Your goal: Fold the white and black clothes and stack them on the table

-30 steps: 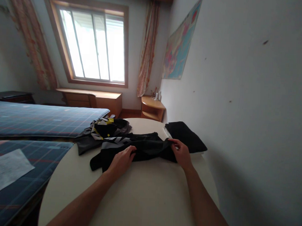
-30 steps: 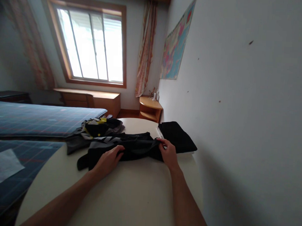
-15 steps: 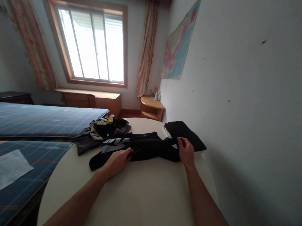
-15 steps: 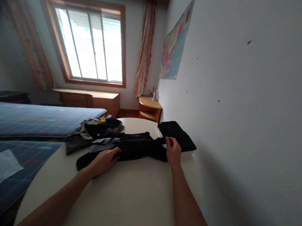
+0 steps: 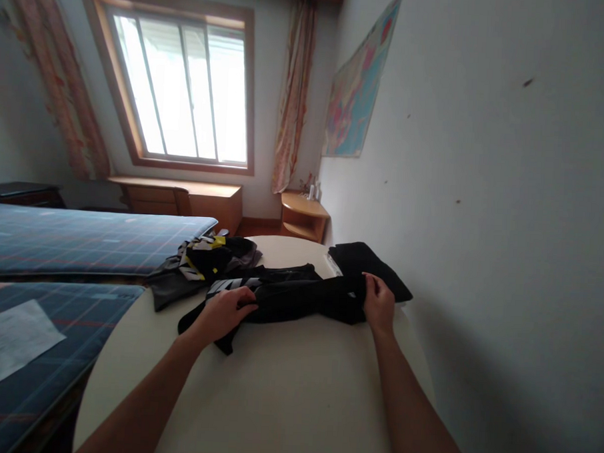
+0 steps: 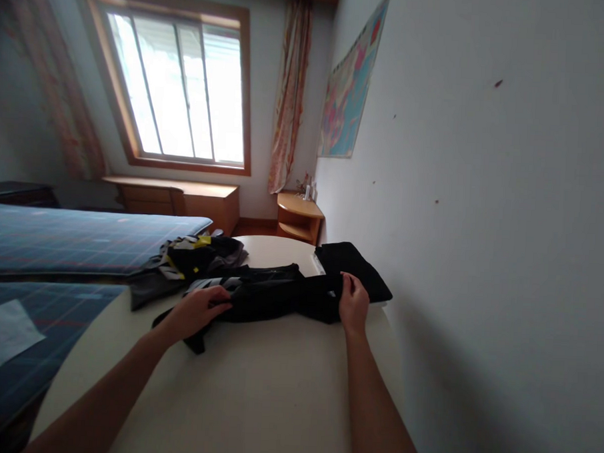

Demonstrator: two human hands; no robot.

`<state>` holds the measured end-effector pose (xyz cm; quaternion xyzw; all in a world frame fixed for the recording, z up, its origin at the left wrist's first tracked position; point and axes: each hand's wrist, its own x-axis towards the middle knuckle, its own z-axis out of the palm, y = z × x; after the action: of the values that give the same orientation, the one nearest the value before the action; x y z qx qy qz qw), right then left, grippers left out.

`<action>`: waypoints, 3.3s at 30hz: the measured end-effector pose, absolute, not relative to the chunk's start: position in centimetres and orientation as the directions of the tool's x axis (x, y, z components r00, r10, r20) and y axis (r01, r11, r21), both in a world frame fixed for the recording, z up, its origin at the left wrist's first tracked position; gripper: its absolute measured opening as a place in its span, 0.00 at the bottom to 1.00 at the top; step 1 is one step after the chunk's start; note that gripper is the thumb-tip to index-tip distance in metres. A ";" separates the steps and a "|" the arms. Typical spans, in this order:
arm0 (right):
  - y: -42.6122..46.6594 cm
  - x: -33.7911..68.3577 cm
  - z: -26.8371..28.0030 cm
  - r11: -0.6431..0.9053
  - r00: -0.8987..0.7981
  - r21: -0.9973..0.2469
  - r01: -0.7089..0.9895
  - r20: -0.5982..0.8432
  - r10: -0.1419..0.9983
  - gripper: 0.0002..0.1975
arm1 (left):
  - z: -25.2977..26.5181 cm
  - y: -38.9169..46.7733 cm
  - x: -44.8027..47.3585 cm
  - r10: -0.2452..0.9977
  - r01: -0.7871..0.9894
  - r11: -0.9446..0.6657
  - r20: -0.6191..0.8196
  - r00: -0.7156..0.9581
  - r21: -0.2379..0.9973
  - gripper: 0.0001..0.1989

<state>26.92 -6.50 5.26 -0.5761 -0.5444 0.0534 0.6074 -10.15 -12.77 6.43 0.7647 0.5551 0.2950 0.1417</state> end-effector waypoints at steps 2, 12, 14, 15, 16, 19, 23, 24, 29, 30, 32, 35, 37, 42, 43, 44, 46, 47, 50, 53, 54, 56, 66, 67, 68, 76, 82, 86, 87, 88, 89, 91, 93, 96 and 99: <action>-6.3 27.1 5.1 0.331 0.411 -0.756 0.565 0.605 0.682 0.28 | 6.4 -12.8 -10.1 0.931 0.746 -0.357 0.276 0.237 0.563 0.10; -6.5 27.1 5.3 0.358 0.415 -0.759 0.544 0.614 0.671 0.26 | 6.4 -12.3 -10.1 0.947 0.633 -0.296 0.304 0.099 0.715 0.15; -6.4 27.1 5.4 0.359 0.415 -0.756 0.548 0.618 0.668 0.26 | 6.6 -12.3 -10.2 0.963 0.576 -0.257 0.259 0.081 0.776 0.17; -6.4 27.1 5.4 0.356 0.417 -0.756 0.550 0.617 0.668 0.26 | 6.8 -12.3 -10.3 0.969 0.556 -0.242 0.229 0.094 0.795 0.18; -6.4 27.1 5.4 0.353 0.420 -0.757 0.550 0.616 0.667 0.27 | 6.9 -12.4 -10.3 0.972 0.542 -0.234 0.199 0.123 0.807 0.19; -6.5 27.1 5.6 0.342 0.419 -0.760 0.553 0.608 0.674 0.29 | 7.2 -13.1 -10.3 0.949 0.509 -0.239 0.089 0.301 0.827 0.20; -7.1 27.2 6.1 0.246 0.404 -0.769 0.590 0.545 0.735 0.33 | 7.3 -14.3 -10.0 0.816 0.521 -0.188 -0.162 0.554 0.833 0.18; -7.2 27.2 6.2 0.228 0.403 -0.773 0.592 0.529 0.747 0.35 | 7.3 -14.6 -9.9 0.778 0.535 -0.168 -0.222 0.588 0.828 0.17; -8.0 27.2 6.6 0.274 0.376 -0.799 0.536 0.516 0.769 0.42 | 6.7 -15.0 -9.6 0.650 0.560 -0.073 -0.387 0.654 0.825 0.15; -8.2 27.1 6.6 0.290 0.362 -0.799 0.526 0.519 0.775 0.43 | 6.6 -15.0 -9.4 0.624 0.563 -0.028 -0.425 0.655 0.826 0.16; -8.5 27.0 6.6 0.319 0.327 -0.798 0.511 0.524 0.786 0.45 | 6.3 -15.0 -9.0 0.603 0.564 0.034 -0.467 0.647 0.825 0.18; -9.0 26.9 6.8 0.340 0.312 -0.801 0.493 0.528 0.790 0.46 | 5.9 -14.9 -7.7 0.746 0.579 -0.126 -0.308 0.590 0.805 0.15; -9.2 26.7 7.2 0.331 0.317 -0.790 0.516 0.536 0.782 0.46 | 5.6 -14.9 -6.6 0.838 0.625 -0.329 -0.087 0.539 0.708 0.12; -9.8 25.4 8.3 0.313 0.200 -0.656 0.687 0.584 0.786 0.40 | 4.4 -15.6 -4.7 0.772 0.630 -0.616 0.200 0.604 0.473 0.25; -9.9 24.9 8.3 0.314 0.143 -0.616 0.722 0.577 0.804 0.37 | 4.1 -15.8 -4.5 0.754 0.627 -0.638 0.199 0.626 0.447 0.30; -10.0 24.2 8.3 0.318 0.081 -0.574 0.754 0.562 0.823 0.33 | 3.9 -16.0 -4.3 0.741 0.629 -0.654 0.190 0.644 0.420 0.33; -10.0 22.8 7.9 0.361 -0.063 -0.494 0.791 0.521 0.851 0.24 | 3.4 -16.2 -3.9 0.720 0.632 -0.679 0.171 0.673 0.374 0.37; -10.0 22.0 7.5 0.407 -0.142 -0.465 0.786 0.506 0.851 0.19 | 3.2 -16.2 -3.7 0.709 0.630 -0.691 0.165 0.686 0.354 0.38; -10.1 20.2 6.1 0.588 -0.383 -0.400 0.703 0.485 0.787 0.14 | 2.9 -16.2 -3.0 0.674 0.613 -0.728 0.158 0.721 0.306 0.37; -10.2 19.4 4.9 0.658 -0.528 -0.334 0.675 0.404 0.747 0.25 | 2.9 -16.4 -2.5 0.636 0.592 -0.761 0.130 0.760 0.265 0.37; -10.2 19.3 4.7 0.655 -0.553 -0.317 0.686 0.358 0.753 0.29 | 2.9 -16.6 -2.4 0.627 0.587 -0.769 0.118 0.770 0.252 0.37; -10.5 19.2 4.7 0.626 -0.570 -0.297 0.721 0.259 0.780 0.36 | 3.1 -17.2 -2.3 0.615 0.583 -0.778 0.096 0.783 0.233 0.38; -14.2 20.2 7.4 0.547 -0.577 -0.244 0.800 -0.065 0.814 0.51 | 5.5 -23.0 -3.6 0.421 0.392 -0.863 0.023 0.907 0.319 0.39; -14.9 20.4 7.5 0.547 -0.583 -0.252 0.798 -0.091 0.808 0.53 | 5.7 -23.4 -3.7 0.398 0.362 -0.869 0.044 0.916 0.337 0.36; -15.6 20.5 7.5 0.542 -0.584 -0.261 0.799 -0.124 0.802 0.56 | 5.9 -23.7 -3.8 0.376 0.329 -0.872 0.066 0.924 0.363 0.33; -21.3 20.8 8.2 0.474 -0.553 -0.285 0.833 -0.380 0.742 0.65 | 4.9 -21.4 -4.8 0.721 0.635 -0.691 0.256 0.644 0.347 0.17; -21.6 20.6 9.1 0.489 -0.568 -0.316 0.813 -0.246 0.786 0.47 | 1.4 -16.8 -8.0 0.958 0.949 -0.236 0.215 0.191 0.208 0.27; -18.7 20.2 8.7 0.398 -0.411 -0.235 0.887 -0.010 0.911 0.25 | 1.8 -14.7 -10.3 0.983 0.993 -0.012 0.185 -0.010 0.118 0.27; -17.8 20.1 8.3 0.372 -0.371 -0.195 0.907 0.046 0.928 0.24 | 2.1 -14.3 -10.9 0.982 0.995 0.023 0.183 -0.040 0.095 0.26; -16.9 20.1 7.8 0.344 -0.333 -0.164 0.925 0.090 0.939 0.24 | 2.3 -13.9 -11.5 0.982 0.996 0.050 0.176 -0.062 0.074 0.26; -16.1 20.2 7.3 0.314 -0.301 -0.138 0.939 0.110 0.947 0.26 | 2.5 -13.6 -12.1 0.983 0.996 0.071 0.164 -0.079 0.056 0.26; -15.0 20.3 6.5 0.265 -0.257 -0.091 0.960 0.094 0.962 0.27 | 2.9 -13.2 -13.1 0.986 0.994 0.098 0.128 -0.102 0.039 0.23; -14.2 20.3 5.9 0.231 -0.228 -0.048 0.972 0.062 0.972 0.23 | 3.4 -12.8 -13.9 0.991 0.994 0.103 0.084 -0.106 0.040 0.19; -13.5 20.1 5.6 0.214 -0.213 -0.012 0.977 0.044 0.976 0.15 | 4.8 -12.2 -14.5 0.993 0.996 0.084 0.077 -0.087 0.040 0.13; -12.5 19.7 5.8 0.214 -0.213 -0.023 0.977 0.032 0.976 0.12 | 7.3 -11.1 -14.8 0.986 0.997 0.066 0.153 -0.070 0.034 0.12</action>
<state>19.67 -12.46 5.77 -0.6269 -0.7788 -0.0009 0.0199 -14.77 -11.10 7.29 0.6804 0.7286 0.0648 -0.0447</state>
